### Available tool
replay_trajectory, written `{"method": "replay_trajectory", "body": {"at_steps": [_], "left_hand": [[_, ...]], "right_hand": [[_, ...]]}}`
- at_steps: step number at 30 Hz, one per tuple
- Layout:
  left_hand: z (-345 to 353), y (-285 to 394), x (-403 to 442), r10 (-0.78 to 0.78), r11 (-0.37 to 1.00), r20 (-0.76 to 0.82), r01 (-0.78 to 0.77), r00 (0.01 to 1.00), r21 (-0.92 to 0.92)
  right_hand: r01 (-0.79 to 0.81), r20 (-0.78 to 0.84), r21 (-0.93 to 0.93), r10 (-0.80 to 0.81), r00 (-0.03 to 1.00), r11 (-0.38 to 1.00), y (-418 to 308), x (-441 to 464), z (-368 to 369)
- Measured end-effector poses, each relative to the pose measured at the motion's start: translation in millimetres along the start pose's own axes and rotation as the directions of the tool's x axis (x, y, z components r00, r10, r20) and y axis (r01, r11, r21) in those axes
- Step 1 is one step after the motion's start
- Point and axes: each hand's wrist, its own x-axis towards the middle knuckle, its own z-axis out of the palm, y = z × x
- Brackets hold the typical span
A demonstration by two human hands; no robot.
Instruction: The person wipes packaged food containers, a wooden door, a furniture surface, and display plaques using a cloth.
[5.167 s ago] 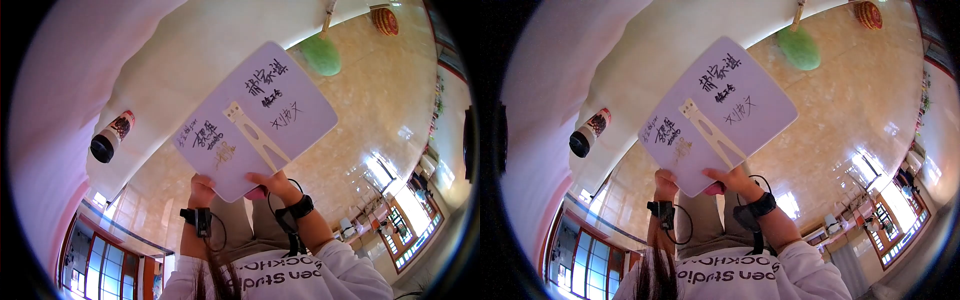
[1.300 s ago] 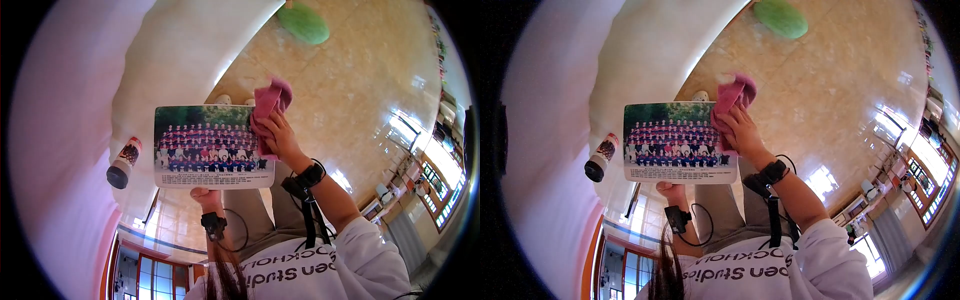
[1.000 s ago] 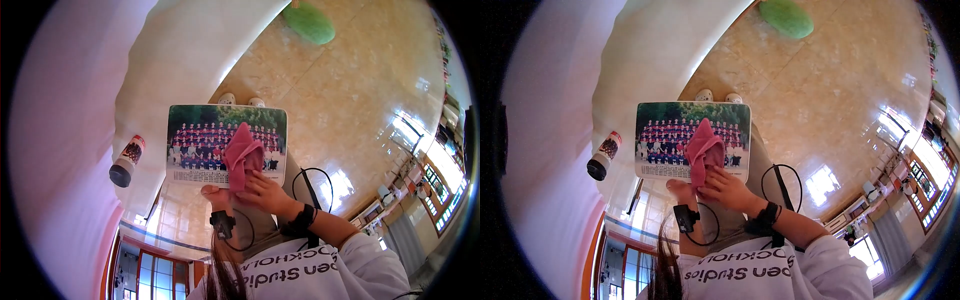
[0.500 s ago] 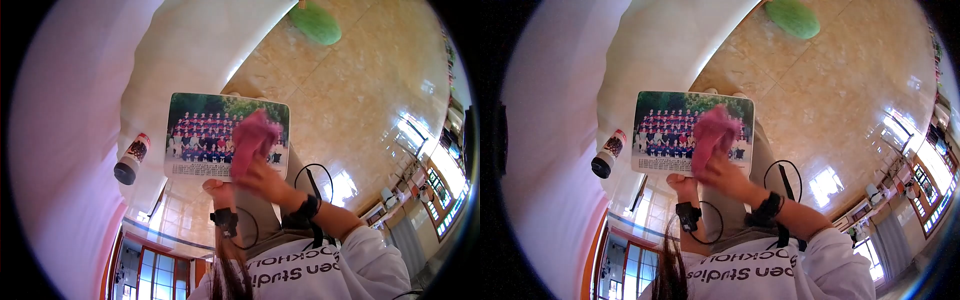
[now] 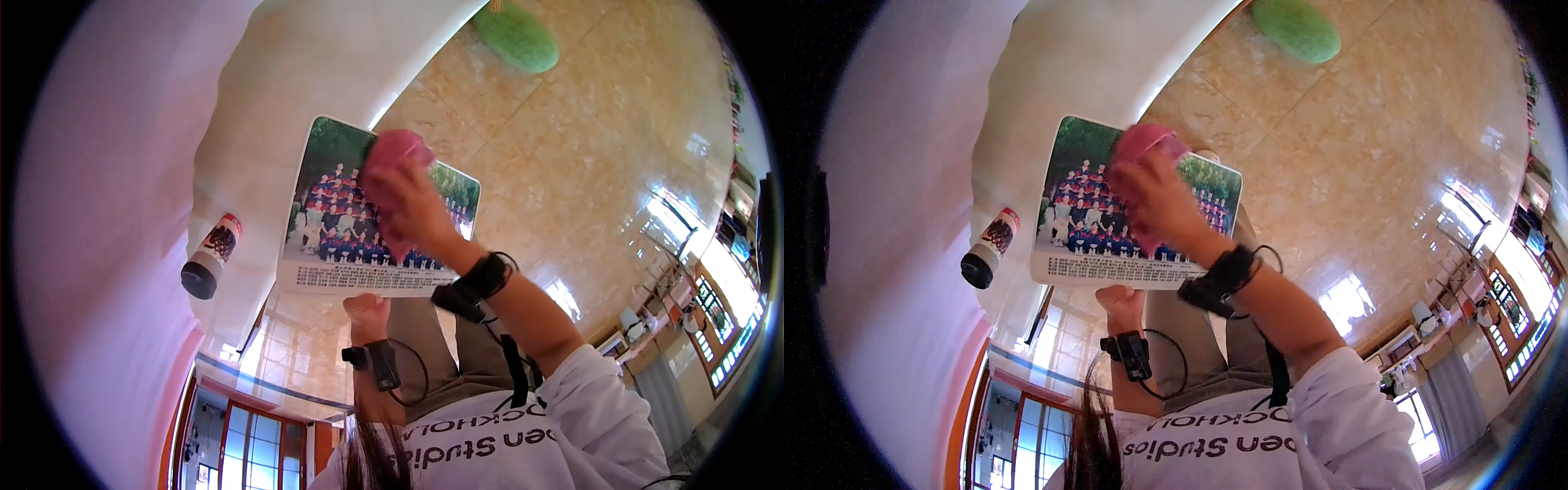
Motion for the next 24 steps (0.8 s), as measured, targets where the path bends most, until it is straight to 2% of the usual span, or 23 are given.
{"method": "replay_trajectory", "body": {"at_steps": [1, 2, 3, 5, 6, 8, 9, 11, 13, 14, 16, 18, 20, 21, 23, 24], "left_hand": [[15.0, 2.3, -1.7, -0.078, 0.997, -0.165, 0.080, 0.983, 0.000], [21.6, 2.0, -0.3, -0.091, 0.994, -0.236, 0.101, 0.967, 0.029], [24.1, 0.5, 0.4, -0.079, 0.993, -0.269, 0.100, 0.960, 0.066], [25.3, 4.5, 4.1, -0.074, 0.985, -0.267, 0.113, 0.961, 0.130], [25.2, 6.1, 5.2, -0.072, 0.981, -0.268, 0.117, 0.961, 0.157], [27.7, 8.7, 6.6, -0.066, 0.969, -0.278, 0.128, 0.958, 0.212], [28.9, 10.1, 5.1, -0.057, 0.963, -0.289, 0.129, 0.956, 0.238], [35.1, 10.3, 7.4, -0.045, 0.953, -0.299, 0.130, 0.953, 0.273], [44.9, 7.3, 6.5, -0.042, 0.967, -0.331, 0.121, 0.943, 0.223], [47.8, 4.6, 5.2, -0.043, 0.977, -0.367, 0.115, 0.929, 0.178], [35.4, 1.2, -0.1, -0.035, 0.985, -0.377, 0.097, 0.925, 0.144], [11.3, 3.2, -6.2, -0.042, 0.981, -0.369, 0.107, 0.928, 0.159], [4.2, 3.0, -9.0, -0.026, 0.978, -0.420, 0.110, 0.907, 0.176], [3.1, 4.1, -8.3, -0.004, 0.973, -0.471, 0.112, 0.882, 0.202], [11.0, 15.6, -3.3, 0.002, 0.979, -0.523, 0.105, 0.852, 0.174], [15.3, 21.6, -1.9, 0.014, 0.984, -0.575, 0.091, 0.818, 0.154]], "right_hand": [[0.127, 0.039, 0.000, -0.127, 0.991, 0.992, -11.8, 1.8, 12.3], [0.216, 0.169, -0.002, -0.213, 0.962, 0.976, -28.7, -1.4, 22.1], [0.485, 0.124, -0.059, -0.476, 0.871, 0.873, -33.4, -7.1, 43.6], [0.693, 0.256, -0.147, -0.650, 0.716, 0.706, -53.6, -17.5, 67.5], [0.692, 0.252, -0.147, -0.649, 0.717, 0.707, -50.8, -16.1, 71.6], [0.651, 0.222, 0.034, -0.640, 0.735, 0.759, -47.2, -14.3, 71.0], [0.640, 0.196, -0.031, -0.623, 0.757, 0.768, -40.0, -11.5, 66.6], [0.489, 0.338, -0.092, -0.435, 0.835, 0.867, -37.3, 9.5, 28.1], [0.263, 0.174, -0.144, -0.237, 0.956, 0.954, -21.6, 22.1, 6.2], [0.266, 0.179, -0.150, -0.238, 0.955, 0.952, -11.6, 21.6, -1.3], [0.253, 0.026, -0.298, -0.257, 0.966, 0.920, 9.9, 17.3, -6.4], [0.274, 0.040, -0.331, -0.276, 0.960, 0.903, 4.4, 2.8, 10.4], [0.215, 0.171, -0.208, -0.181, 0.968, 0.954, -9.2, -25.5, 22.3], [0.212, 0.168, -0.216, -0.177, 0.970, 0.953, -9.4, -39.1, 29.1], [0.420, 0.221, -0.032, -0.403, 0.888, 0.907, -9.5, -54.7, 40.8], [0.418, 0.218, -0.033, -0.402, 0.889, 0.908, -2.4, -56.5, 42.6]]}}
